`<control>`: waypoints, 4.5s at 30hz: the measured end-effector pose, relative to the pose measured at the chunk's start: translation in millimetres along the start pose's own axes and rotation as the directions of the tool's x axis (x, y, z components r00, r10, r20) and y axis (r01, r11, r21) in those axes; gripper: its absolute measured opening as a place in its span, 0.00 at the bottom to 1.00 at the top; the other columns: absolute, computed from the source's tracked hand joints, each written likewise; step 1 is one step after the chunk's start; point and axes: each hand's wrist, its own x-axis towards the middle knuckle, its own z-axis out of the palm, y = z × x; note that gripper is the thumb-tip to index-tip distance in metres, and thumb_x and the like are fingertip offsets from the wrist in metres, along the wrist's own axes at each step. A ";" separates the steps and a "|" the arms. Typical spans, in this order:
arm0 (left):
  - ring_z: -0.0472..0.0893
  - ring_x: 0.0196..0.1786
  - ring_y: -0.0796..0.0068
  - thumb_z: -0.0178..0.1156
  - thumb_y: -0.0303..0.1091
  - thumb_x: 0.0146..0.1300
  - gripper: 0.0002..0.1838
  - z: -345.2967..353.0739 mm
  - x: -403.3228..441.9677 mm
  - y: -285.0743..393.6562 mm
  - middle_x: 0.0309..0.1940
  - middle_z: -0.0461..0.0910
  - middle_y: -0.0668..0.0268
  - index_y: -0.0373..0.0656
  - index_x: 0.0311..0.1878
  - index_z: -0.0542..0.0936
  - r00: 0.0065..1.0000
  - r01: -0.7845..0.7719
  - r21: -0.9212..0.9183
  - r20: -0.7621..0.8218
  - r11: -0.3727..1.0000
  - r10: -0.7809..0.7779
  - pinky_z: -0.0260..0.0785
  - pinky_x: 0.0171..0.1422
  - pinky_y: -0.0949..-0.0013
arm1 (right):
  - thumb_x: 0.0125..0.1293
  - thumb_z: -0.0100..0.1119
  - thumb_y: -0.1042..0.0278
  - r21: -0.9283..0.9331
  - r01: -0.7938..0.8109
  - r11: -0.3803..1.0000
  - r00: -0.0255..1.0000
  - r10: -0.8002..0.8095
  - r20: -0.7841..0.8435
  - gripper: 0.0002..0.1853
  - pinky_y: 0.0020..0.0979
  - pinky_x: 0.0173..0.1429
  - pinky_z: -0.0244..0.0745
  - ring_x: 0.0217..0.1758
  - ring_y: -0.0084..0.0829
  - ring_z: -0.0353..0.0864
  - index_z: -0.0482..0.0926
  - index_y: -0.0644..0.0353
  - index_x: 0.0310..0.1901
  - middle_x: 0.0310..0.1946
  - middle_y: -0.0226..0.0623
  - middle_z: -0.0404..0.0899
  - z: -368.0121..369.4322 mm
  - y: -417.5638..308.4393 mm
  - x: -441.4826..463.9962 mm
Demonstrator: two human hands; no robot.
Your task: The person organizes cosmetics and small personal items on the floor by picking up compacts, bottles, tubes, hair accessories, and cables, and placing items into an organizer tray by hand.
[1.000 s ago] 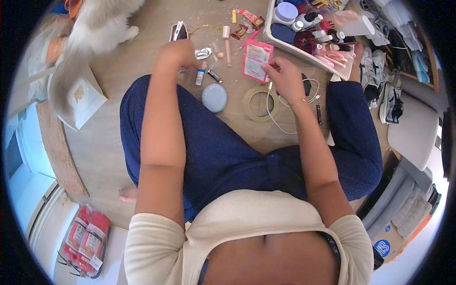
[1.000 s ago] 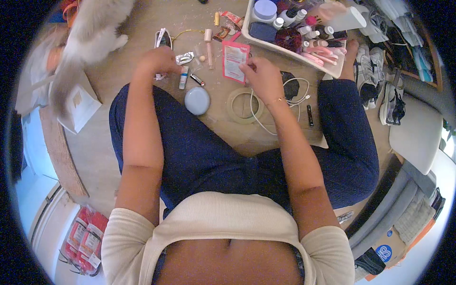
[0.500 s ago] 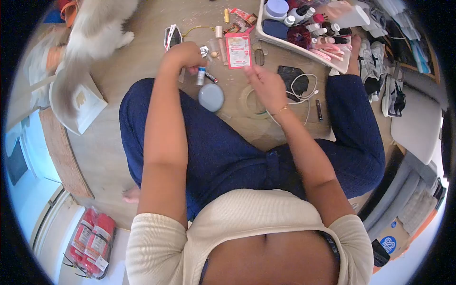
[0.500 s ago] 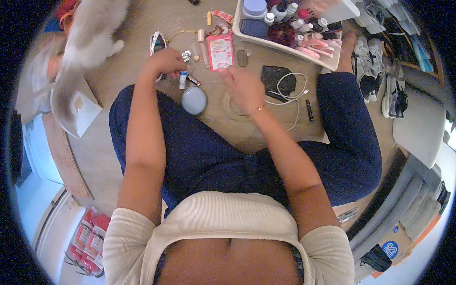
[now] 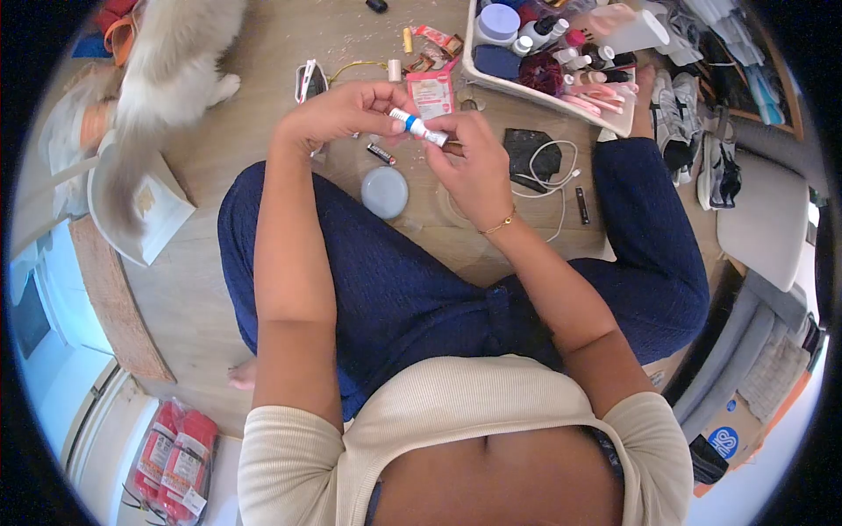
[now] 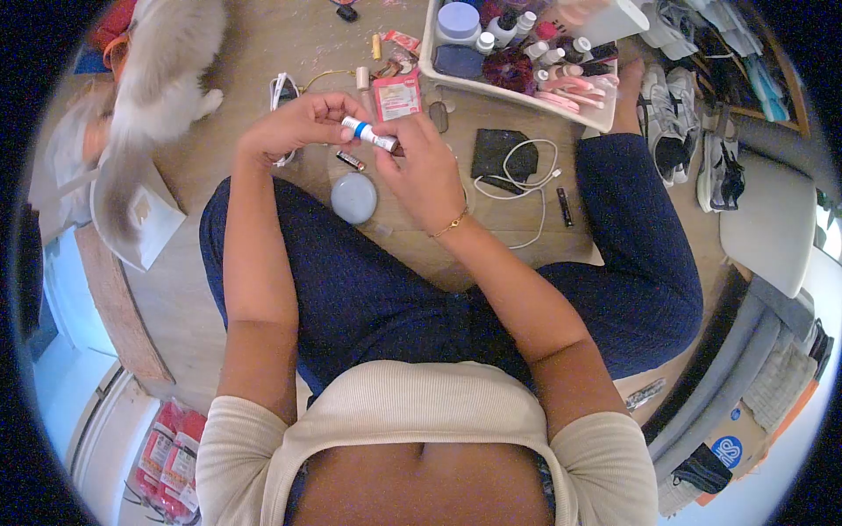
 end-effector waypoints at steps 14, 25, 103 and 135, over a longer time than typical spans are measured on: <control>0.69 0.28 0.86 0.57 0.39 0.63 0.11 -13.7 17.8 -1.7 0.25 0.75 0.73 0.40 0.38 0.79 0.804 0.018 0.198 -0.585 0.980 0.104 0.62 0.34 0.80 | 0.57 0.58 0.57 -0.696 -0.158 0.700 0.961 -0.053 -0.272 0.11 0.39 0.39 0.72 0.36 0.38 0.80 0.79 0.52 0.38 0.32 0.37 0.80 -168.5 21.9 70.7; 0.72 0.42 0.78 0.55 0.45 0.64 0.19 -21.3 20.2 -10.9 0.39 0.76 0.69 0.42 0.51 0.76 0.834 0.042 0.274 -0.539 0.961 0.118 0.61 0.54 0.72 | 0.50 0.61 0.61 -0.972 0.026 0.234 0.996 -0.089 0.006 0.09 0.40 0.46 0.63 0.42 0.34 0.75 0.79 0.46 0.35 0.27 0.31 0.79 -150.1 82.9 105.2; 0.80 0.45 0.60 0.71 0.41 0.41 0.24 3.7 31.0 -15.8 0.39 0.81 0.59 0.43 0.41 0.75 0.723 0.688 0.701 -0.686 0.188 -0.083 0.71 0.46 0.59 | 0.61 0.55 0.65 -0.428 -0.206 0.880 0.970 0.124 -0.211 0.12 0.33 0.39 0.75 0.37 0.36 0.81 0.78 0.58 0.45 0.38 0.43 0.80 -166.1 32.7 45.6; 0.78 0.29 0.72 0.62 0.40 0.55 0.13 -59.4 15.3 -35.3 0.27 0.80 0.63 0.40 0.38 0.80 0.655 0.263 0.568 -0.699 0.780 0.288 0.69 0.37 0.70 | 0.58 0.57 0.56 -0.905 -0.145 0.400 0.927 0.375 0.017 0.13 0.35 0.50 0.72 0.45 0.36 0.80 0.82 0.49 0.42 0.42 0.30 0.81 -154.3 94.8 84.8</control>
